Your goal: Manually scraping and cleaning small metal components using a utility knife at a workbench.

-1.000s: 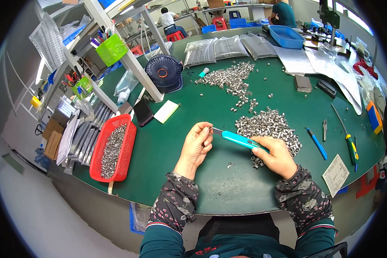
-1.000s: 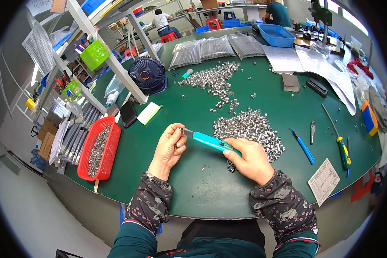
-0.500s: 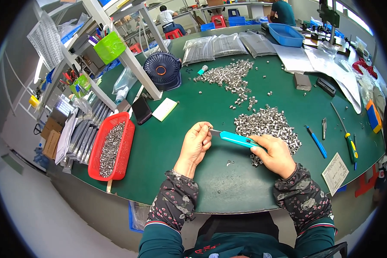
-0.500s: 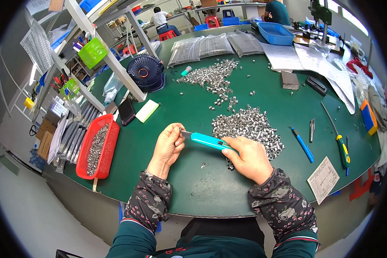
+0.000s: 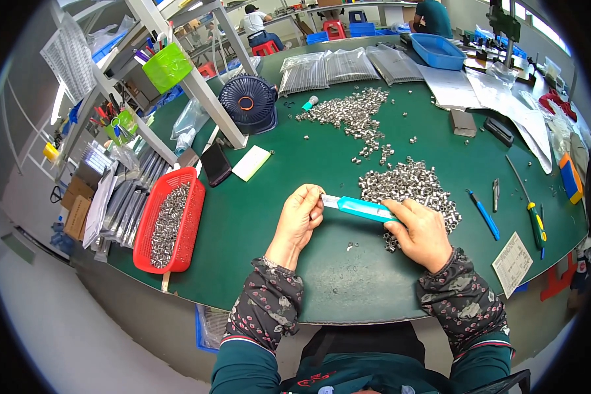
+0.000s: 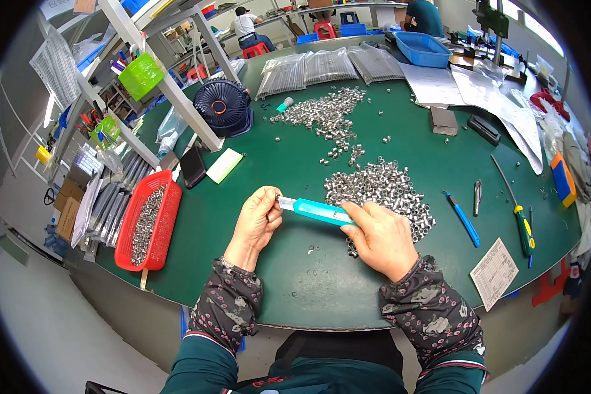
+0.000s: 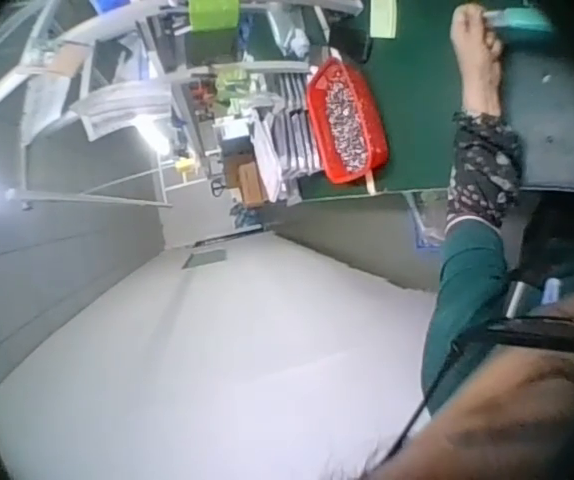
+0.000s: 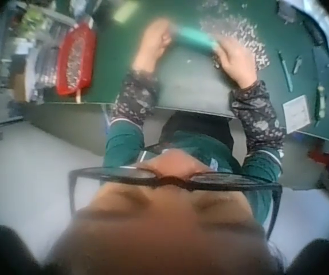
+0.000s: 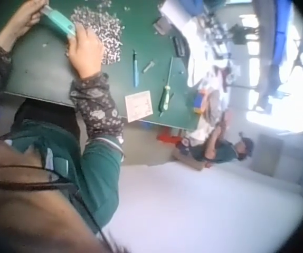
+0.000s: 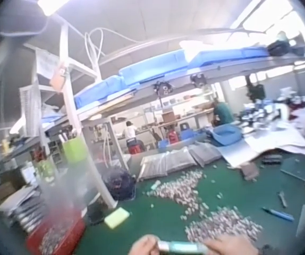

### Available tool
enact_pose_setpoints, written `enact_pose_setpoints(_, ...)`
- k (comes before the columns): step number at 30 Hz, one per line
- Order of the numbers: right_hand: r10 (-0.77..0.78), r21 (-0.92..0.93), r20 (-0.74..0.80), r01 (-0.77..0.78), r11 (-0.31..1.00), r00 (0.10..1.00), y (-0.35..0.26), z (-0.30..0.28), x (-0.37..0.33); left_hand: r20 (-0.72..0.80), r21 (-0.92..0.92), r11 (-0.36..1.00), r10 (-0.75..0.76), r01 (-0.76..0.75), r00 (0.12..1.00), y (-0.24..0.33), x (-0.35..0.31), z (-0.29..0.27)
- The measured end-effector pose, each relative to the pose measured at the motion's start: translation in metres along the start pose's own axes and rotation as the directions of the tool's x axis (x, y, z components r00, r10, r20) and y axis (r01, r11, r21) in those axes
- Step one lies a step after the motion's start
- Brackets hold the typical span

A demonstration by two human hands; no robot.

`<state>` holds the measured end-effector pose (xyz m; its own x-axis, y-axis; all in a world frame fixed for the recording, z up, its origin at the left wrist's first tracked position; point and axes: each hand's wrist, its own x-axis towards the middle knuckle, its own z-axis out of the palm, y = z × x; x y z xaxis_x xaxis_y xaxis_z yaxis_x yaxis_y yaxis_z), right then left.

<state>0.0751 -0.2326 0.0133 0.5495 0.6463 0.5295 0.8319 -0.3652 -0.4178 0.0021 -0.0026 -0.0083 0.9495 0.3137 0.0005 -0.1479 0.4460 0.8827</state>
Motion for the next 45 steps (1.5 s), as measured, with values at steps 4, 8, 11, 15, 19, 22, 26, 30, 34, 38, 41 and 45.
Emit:
enact_pose_setpoints(4,-0.012,-0.017,-0.003,0.012,1.000,1.000,-0.001,-0.001,0.000,-0.019,0.037,0.999,-0.006,0.007,1.000,0.002,0.000,0.001)
enact_pose_setpoints(8,-0.030,-0.019,-0.009,0.030,0.999,1.000,-0.001,-0.001,0.000,-0.039,0.072,0.997,-0.012,0.015,0.999,0.004,-0.002,0.002)
enact_pose_setpoints(11,-0.019,-0.022,0.017,0.019,1.000,1.000,-0.002,-0.002,0.001,-0.039,0.085,0.996,-0.032,0.035,0.999,0.004,-0.002,0.001)
enact_pose_setpoints(15,-0.024,-0.021,0.034,0.025,0.999,0.999,-0.002,-0.002,0.000,-0.081,0.132,0.989,-0.057,0.068,0.995,0.010,-0.003,0.003)
enact_pose_setpoints(19,-0.042,-0.023,0.034,0.043,0.999,0.999,-0.002,-0.002,0.000,-0.040,0.151,0.981,-0.121,0.126,0.992,0.014,-0.003,0.000)
enact_pose_setpoints(22,-0.065,-0.036,0.028,0.066,0.997,0.997,-0.002,-0.003,0.001,-0.013,0.139,0.971,-0.193,0.193,0.981,0.018,-0.004,-0.002)
enact_pose_setpoints(26,-0.139,-0.058,-0.018,0.138,0.989,0.990,-0.002,-0.004,0.001,0.071,0.113,0.953,-0.290,0.281,0.954,0.019,-0.002,-0.009)
enact_pose_setpoints(30,-0.203,-0.100,-0.030,0.199,0.975,0.979,-0.003,-0.006,0.004,0.013,0.134,0.940,-0.317,0.313,0.948,0.021,-0.005,-0.008)
enact_pose_setpoints(34,-0.245,-0.171,-0.042,0.234,0.957,0.969,-0.004,-0.011,0.006,0.069,0.180,0.913,-0.382,0.365,0.922,0.020,-0.003,-0.014)
enact_pose_setpoints(38,-0.276,-0.210,-0.057,0.258,0.943,0.960,-0.004,-0.014,0.008,0.048,0.268,0.892,-0.391,0.365,0.919,0.020,-0.003,-0.008)
enact_pose_setpoints(41,-0.303,-0.266,-0.079,0.273,0.924,0.950,-0.006,-0.016,0.009,0.088,0.285,0.889,-0.397,0.359,0.913,0.019,-0.003,-0.009)
enact_pose_setpoints(45,-0.393,-0.395,-0.155,0.307,0.866,0.907,-0.005,-0.014,0.010,0.065,0.311,0.877,-0.404,0.366,0.912,0.019,-0.003,-0.009)
